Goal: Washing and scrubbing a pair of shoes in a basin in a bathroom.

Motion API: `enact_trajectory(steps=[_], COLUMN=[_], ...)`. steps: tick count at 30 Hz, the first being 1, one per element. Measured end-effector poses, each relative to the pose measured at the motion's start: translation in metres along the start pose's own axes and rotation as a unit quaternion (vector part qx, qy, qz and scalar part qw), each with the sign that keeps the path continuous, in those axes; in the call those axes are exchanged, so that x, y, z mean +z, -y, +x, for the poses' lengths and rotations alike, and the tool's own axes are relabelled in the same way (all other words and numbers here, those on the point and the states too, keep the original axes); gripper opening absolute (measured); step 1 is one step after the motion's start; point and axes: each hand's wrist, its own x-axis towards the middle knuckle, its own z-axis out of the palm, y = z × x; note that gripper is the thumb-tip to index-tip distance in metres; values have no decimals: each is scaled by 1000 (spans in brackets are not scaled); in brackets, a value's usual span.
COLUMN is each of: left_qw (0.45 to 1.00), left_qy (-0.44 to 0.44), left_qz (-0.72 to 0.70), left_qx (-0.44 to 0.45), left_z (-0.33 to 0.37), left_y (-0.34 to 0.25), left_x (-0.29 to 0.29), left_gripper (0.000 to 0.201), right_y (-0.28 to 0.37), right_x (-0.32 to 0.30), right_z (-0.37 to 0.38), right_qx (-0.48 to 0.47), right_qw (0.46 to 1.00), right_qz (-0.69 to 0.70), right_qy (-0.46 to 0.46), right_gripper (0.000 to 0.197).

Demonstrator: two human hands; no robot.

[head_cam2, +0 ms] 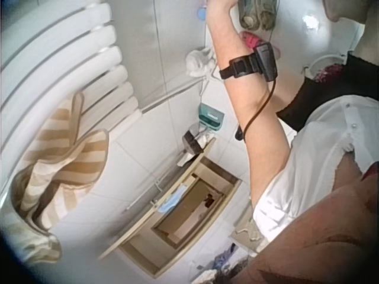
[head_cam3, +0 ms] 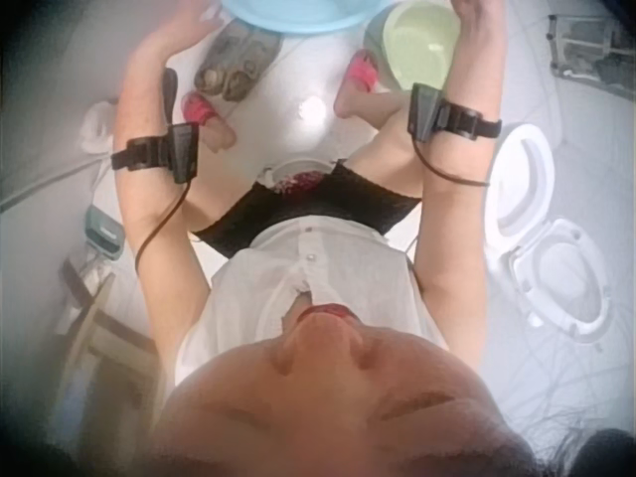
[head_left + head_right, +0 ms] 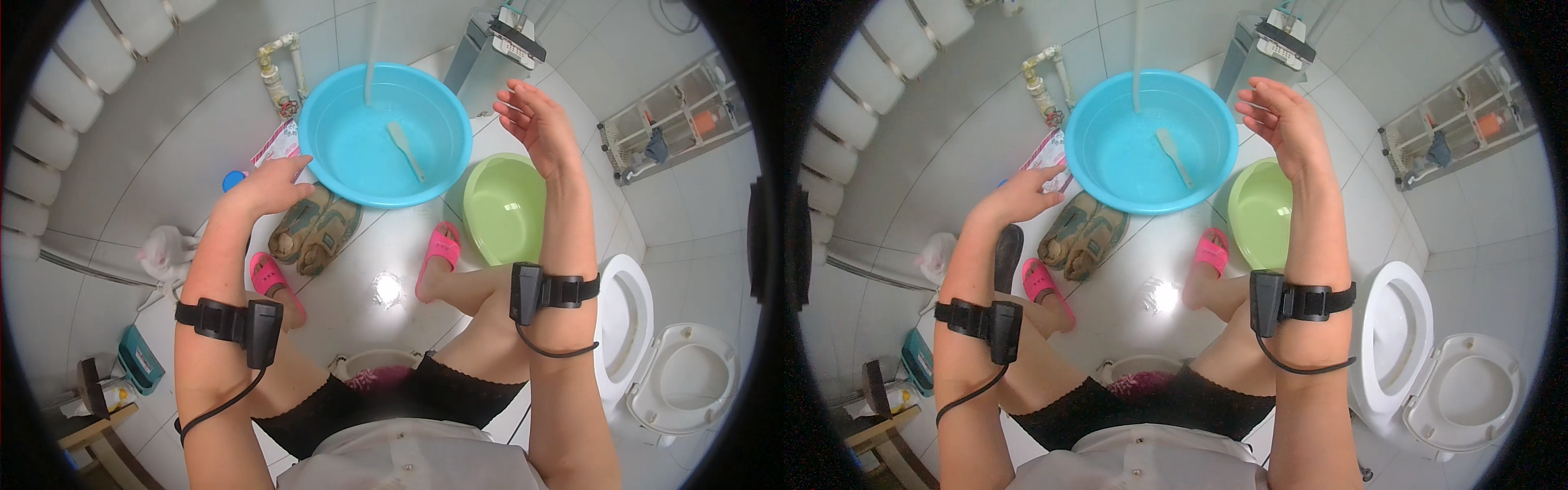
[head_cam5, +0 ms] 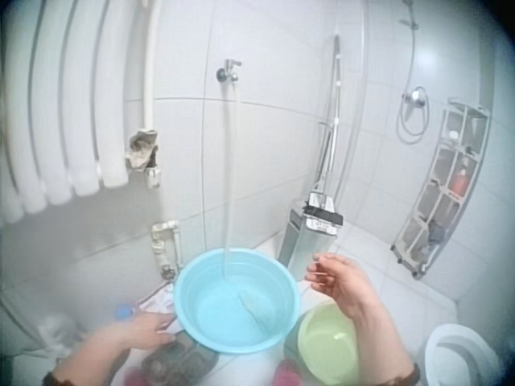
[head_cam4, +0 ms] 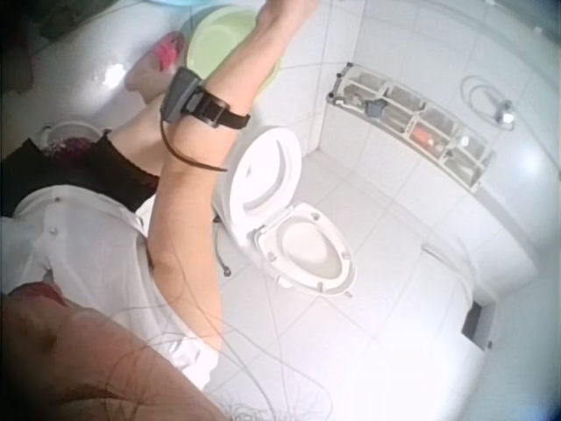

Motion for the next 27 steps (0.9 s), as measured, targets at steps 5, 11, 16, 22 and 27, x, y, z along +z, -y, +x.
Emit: enact_trajectory(steps=[5, 11, 16, 22, 27], left_qw=[999, 998, 998, 998, 997], left_qy=[-12, -23, -27, -34, -53], left_qz=[28, 24, 28, 25, 32], left_qx=[19, 48, 52, 47, 48], left_z=[6, 12, 11, 5, -2], left_y=[11, 12, 12, 15, 23], left_x=[9, 14, 13, 12, 9], left_gripper=[59, 57, 57, 56, 54], right_y=[-1, -2, -3, -5, -7], right_x=[3, 11, 18, 27, 39], right_z=[3, 4, 2, 1, 1], right_qx=[8, 11, 15, 21, 33], right_qw=[1000, 1000, 999, 999, 998], right_qz=[5, 0, -7, -30, -34], right_qy=[4, 16, 31, 38, 46], right_gripper=[33, 33, 35, 37, 35])
